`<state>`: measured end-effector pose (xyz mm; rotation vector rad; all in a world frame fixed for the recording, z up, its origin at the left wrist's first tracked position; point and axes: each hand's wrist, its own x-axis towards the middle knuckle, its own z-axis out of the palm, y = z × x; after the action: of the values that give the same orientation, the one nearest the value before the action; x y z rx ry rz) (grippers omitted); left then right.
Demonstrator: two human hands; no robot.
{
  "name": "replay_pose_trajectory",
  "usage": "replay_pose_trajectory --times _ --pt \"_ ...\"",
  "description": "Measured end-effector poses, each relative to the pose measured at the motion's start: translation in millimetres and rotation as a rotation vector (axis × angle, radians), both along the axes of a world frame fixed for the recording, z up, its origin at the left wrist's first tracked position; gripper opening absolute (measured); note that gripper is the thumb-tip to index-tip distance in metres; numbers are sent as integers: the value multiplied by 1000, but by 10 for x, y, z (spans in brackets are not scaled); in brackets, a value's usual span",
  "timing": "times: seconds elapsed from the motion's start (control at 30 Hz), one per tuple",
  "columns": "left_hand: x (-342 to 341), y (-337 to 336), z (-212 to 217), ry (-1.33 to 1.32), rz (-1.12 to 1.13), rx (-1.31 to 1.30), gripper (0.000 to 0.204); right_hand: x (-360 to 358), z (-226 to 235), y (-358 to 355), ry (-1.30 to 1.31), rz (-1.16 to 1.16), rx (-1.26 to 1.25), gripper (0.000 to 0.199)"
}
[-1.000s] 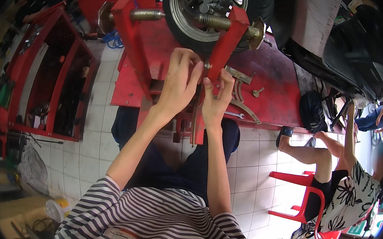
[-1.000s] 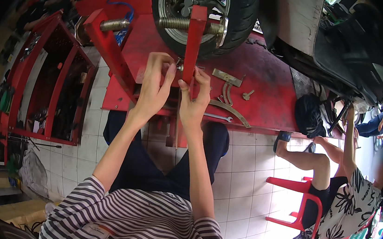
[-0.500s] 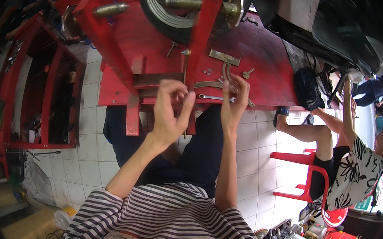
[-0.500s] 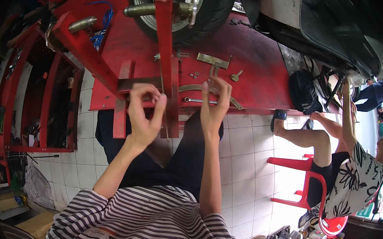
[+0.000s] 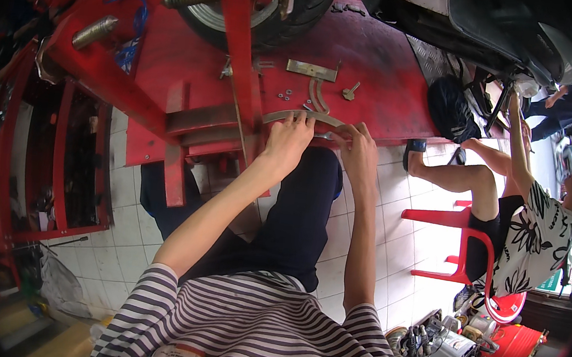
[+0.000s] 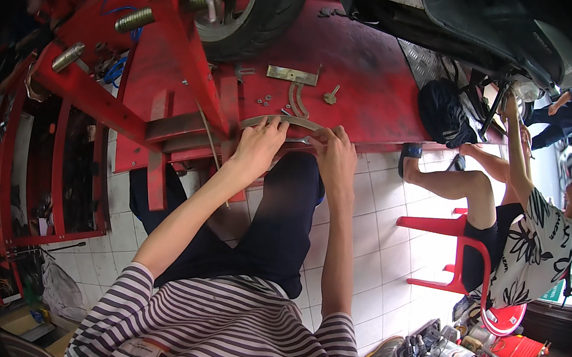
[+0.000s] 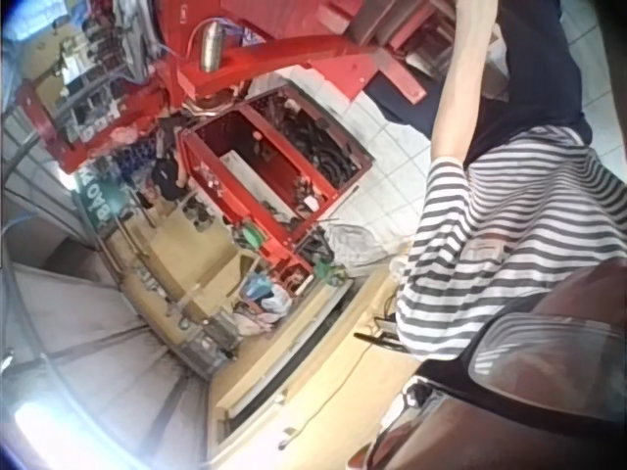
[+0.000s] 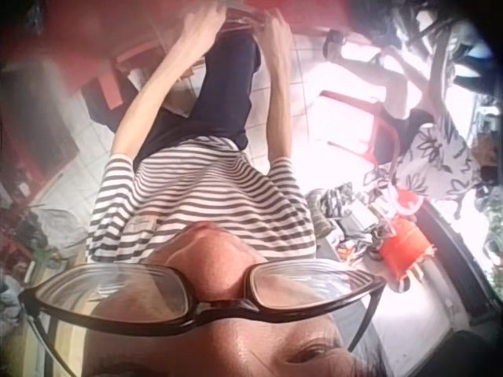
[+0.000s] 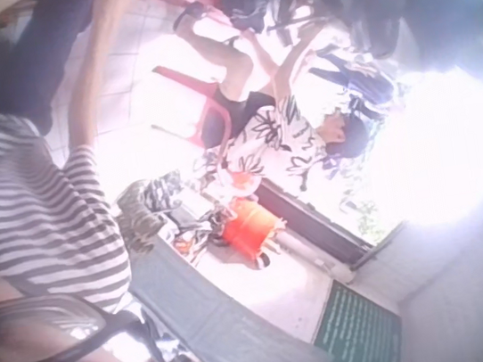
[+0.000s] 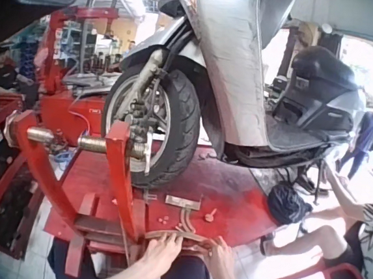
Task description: The person assembles a curved metal bracket onto a red motorcycle stand by inserting a bolt and washer, then tightening it with a wrench.
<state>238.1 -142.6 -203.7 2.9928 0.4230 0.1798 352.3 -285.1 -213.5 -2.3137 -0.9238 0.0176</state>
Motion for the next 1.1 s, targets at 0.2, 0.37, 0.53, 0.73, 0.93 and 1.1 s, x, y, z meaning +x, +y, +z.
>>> replay_pose_trajectory --times 0.2,0.37,0.53,0.73,0.93,1.1 --pt "56 60 -81 57 29 15 52 143 -47 45 -175 96 -24 18" --pt "67 83 -136 82 26 45 48 191 -12 57 -93 123 -21 14" --pt "89 101 -119 81 13 -11 42 224 -66 76 49 114 68 11" --pt "84 84 -39 -8 -106 -187 35 238 -145 31 -14 199 139 17" --pt "150 104 90 -24 -138 -20 28 257 -204 15 -34 205 213 13" --pt "112 91 231 -237 -148 -72 12 279 -213 -3 -107 242 203 8"
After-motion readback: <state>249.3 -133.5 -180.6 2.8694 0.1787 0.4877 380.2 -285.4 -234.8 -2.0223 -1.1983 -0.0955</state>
